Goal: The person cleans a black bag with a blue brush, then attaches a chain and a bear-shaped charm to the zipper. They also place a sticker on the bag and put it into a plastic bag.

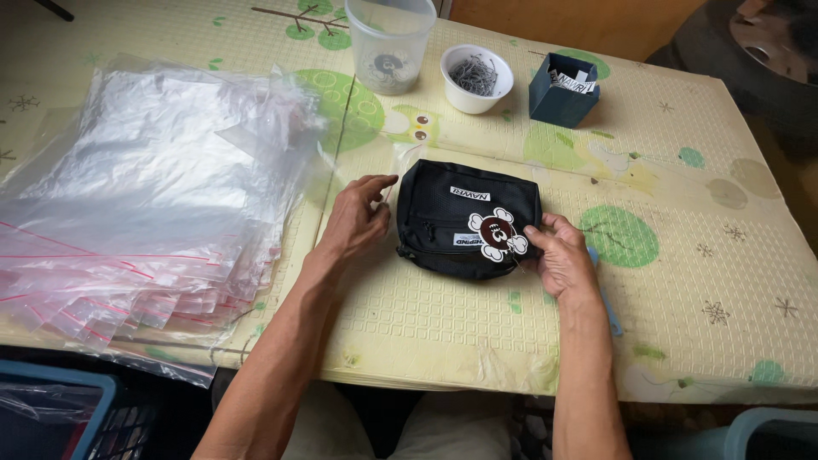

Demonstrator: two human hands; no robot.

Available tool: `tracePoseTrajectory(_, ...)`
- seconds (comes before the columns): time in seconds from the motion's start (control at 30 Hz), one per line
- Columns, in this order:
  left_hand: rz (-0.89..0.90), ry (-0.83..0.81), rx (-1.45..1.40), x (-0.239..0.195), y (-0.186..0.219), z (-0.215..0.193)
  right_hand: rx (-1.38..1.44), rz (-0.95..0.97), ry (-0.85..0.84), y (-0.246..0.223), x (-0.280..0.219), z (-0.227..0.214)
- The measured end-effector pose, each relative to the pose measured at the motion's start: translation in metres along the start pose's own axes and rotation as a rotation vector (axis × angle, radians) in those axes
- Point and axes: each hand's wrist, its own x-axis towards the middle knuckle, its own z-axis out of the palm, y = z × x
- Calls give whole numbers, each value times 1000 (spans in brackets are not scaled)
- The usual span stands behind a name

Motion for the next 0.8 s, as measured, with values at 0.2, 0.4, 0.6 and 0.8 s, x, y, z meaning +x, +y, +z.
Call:
tracePoseTrajectory(0.2, 60, -55, 71, -4, 15, -2, -48, 10, 73, -26, -22, 28)
tracePoseTrajectory(0.4, 75, -74, 86, -4, 10, -5, -393, -182, 222, -2, -8, 28)
tracePoseTrajectory(0.6, 55, -108, 115, -3, 7, -3, -1045, -412, 201, -66, -78, 60)
tracePoseTrajectory(0.8, 65, -121, 52, -2, 13, -9, -1080, -1076, -175, -56, -102, 111)
